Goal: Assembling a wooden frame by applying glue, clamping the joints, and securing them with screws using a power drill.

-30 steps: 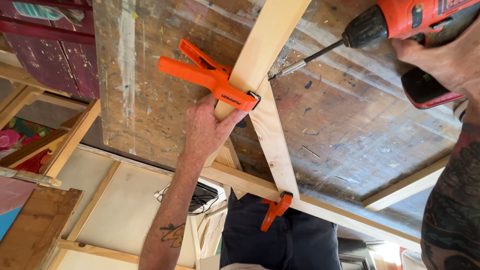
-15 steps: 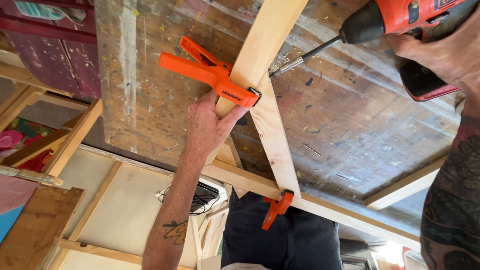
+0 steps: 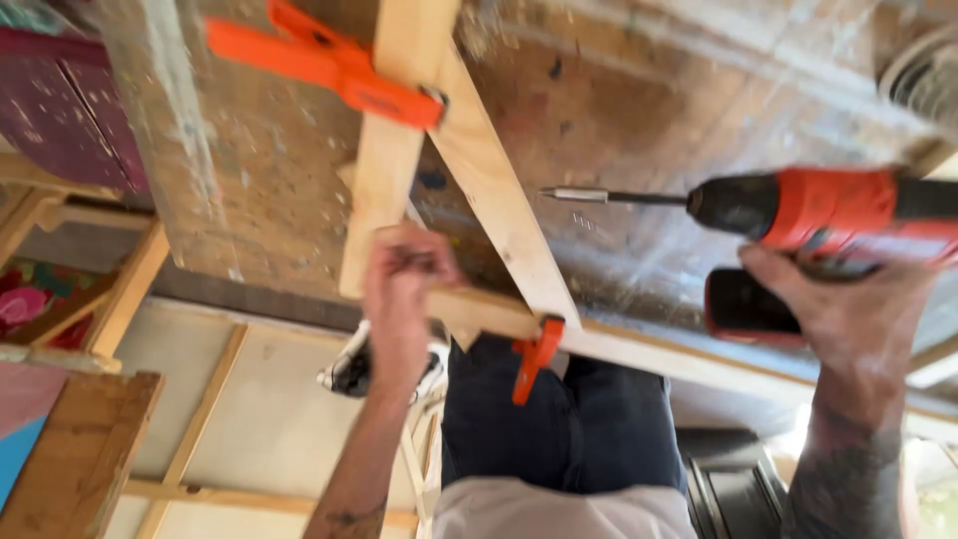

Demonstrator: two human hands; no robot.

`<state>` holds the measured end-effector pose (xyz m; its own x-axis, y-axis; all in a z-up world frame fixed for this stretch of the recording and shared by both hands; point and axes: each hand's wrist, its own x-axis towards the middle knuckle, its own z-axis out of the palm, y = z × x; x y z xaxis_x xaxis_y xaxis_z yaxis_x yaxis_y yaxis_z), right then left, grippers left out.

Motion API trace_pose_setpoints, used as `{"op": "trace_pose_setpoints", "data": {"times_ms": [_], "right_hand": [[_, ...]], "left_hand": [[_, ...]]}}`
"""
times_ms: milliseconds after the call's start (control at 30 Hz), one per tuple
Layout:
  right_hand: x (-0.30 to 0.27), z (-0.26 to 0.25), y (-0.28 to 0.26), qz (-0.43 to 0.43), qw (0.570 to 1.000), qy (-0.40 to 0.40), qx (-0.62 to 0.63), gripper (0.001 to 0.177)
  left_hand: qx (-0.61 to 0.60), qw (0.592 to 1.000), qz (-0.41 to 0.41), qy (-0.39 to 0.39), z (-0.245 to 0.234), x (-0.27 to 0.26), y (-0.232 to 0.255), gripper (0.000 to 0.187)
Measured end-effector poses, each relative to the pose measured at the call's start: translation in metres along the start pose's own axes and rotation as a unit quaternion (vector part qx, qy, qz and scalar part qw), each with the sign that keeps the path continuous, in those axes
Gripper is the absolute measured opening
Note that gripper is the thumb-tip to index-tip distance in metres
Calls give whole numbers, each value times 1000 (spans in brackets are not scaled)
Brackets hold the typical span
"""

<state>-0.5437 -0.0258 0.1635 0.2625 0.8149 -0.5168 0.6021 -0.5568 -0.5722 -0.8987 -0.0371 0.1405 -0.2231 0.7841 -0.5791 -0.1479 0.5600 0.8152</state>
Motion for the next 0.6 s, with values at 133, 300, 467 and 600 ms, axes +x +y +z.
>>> {"op": "trace_pose_setpoints", "data": {"times_ms": [133,300,467,600], "right_hand": [[-68,-27,49,144,984,-97,26,36],[-121,-39,127,231,962,-114,-90,32],[-146,-39,152,255,959,-120,-38,32],[-152,-34,175,195,973,-102,63,31]], "left_hand": [[-29,979,-83,-182,37,-37,-30,14],[136,958,-6,-252,55,-61,-39,31],[109,966,-52,-230,69,-82,-58,34],[107,970,-43,-212,70,-90,-65,19]]}}
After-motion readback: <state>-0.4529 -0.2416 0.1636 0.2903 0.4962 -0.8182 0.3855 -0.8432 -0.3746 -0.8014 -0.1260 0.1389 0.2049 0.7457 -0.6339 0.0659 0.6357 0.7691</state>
